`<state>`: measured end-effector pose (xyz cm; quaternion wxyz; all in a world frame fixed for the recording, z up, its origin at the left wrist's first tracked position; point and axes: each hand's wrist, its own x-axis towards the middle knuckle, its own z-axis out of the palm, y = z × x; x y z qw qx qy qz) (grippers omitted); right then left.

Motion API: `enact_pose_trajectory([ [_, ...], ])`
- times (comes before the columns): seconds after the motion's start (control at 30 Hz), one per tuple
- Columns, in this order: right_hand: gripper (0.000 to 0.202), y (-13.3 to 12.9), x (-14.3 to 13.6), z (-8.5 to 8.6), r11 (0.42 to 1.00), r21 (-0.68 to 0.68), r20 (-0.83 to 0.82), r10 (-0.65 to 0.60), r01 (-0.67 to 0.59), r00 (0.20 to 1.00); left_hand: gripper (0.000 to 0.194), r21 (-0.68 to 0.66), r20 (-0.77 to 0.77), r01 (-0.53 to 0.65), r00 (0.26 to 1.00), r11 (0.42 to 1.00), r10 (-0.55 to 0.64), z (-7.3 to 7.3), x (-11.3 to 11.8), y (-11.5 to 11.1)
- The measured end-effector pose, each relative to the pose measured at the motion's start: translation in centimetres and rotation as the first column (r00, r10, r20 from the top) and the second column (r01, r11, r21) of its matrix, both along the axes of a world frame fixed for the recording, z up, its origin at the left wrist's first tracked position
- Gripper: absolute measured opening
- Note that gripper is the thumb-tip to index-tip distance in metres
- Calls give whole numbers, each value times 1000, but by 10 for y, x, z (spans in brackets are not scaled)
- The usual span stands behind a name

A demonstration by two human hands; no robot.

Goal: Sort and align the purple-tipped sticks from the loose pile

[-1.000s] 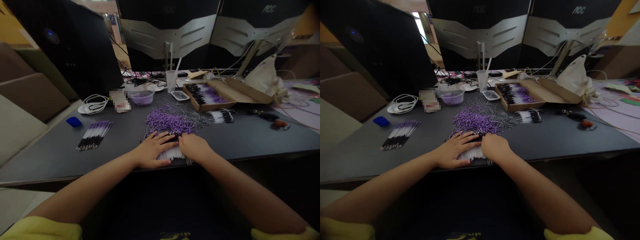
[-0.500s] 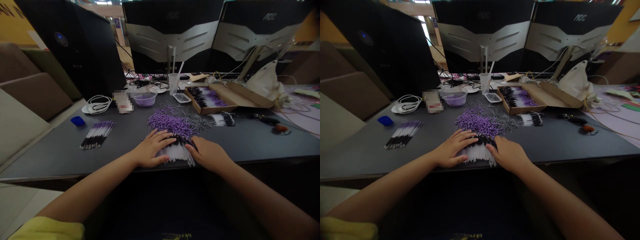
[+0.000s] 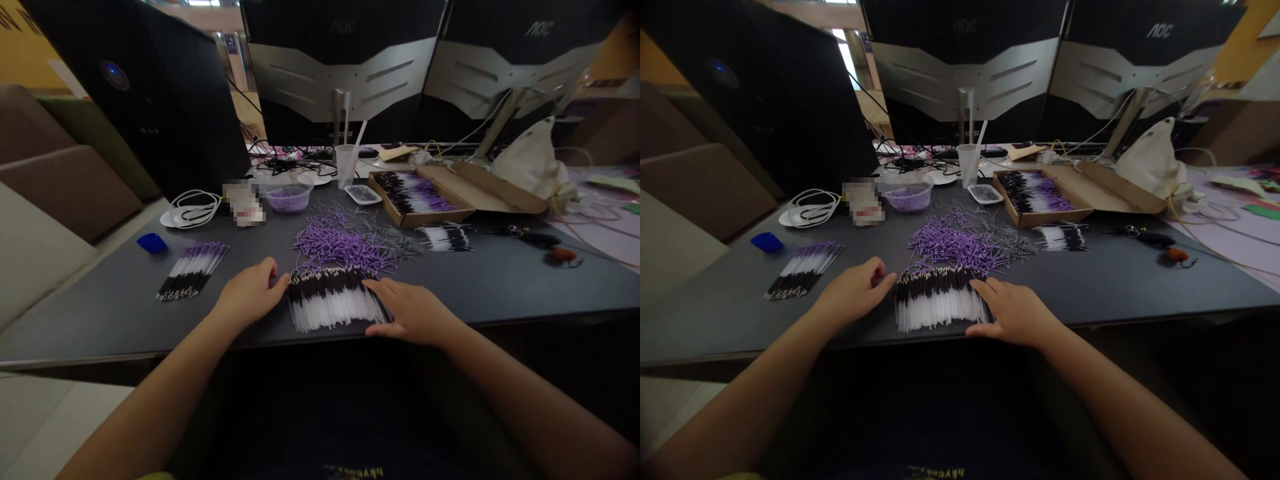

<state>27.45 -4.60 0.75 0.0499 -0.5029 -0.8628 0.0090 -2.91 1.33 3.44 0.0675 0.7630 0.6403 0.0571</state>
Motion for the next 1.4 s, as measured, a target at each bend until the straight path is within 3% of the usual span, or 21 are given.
enact_pose_trajectory([
  [0.13, 87, 6, -3, 2, 1000, -10, 7, -21, 21, 1000, 39, -104, -158, -3, 987, 995, -14, 4, 5, 1],
  [0.3, 92, 8, 2, 0, 999, -39, -13, 27, -27, 1000, 39, -160, -208, -21, 978, 987, -12, 4, 14, 5],
  [0.4, 72, 16, 11, 2, 1000, 18, -132, 4, -2, 991, 40, -188, -197, -26, 980, 982, -12, 5, 16, 11],
  [0.53, 43, 46, 22, 12, 973, 138, -261, -142, 183, 955, 38, -212, -197, -7, 980, 977, -36, 7, 17, 18],
  [0.67, 28, 81, 22, 21, 984, 74, -206, -143, 162, 968, 35, -221, -210, -11, 977, 975, -36, 10, 18, 23],
  [0.77, 21, 93, 16, 19, 993, 13, -170, -117, 121, 978, 33, -215, -221, -9, 974, 977, -40, 12, 17, 24],
  [1.0, 15, 89, 7, 7, 987, 44, -199, -146, 157, 969, 29, -183, -211, 37, 974, 982, -76, 7, 15, 25],
  [1.23, 12, 84, 6, 9, 971, 116, -264, -174, 210, 949, 30, -160, -202, 35, 977, 986, -68, 4, 17, 20],
  [1.4, 9, 83, 9, 9, 954, 85, -358, -239, 287, 903, 27, -153, -183, 40, 981, 987, -68, 5, 16, 19],
])
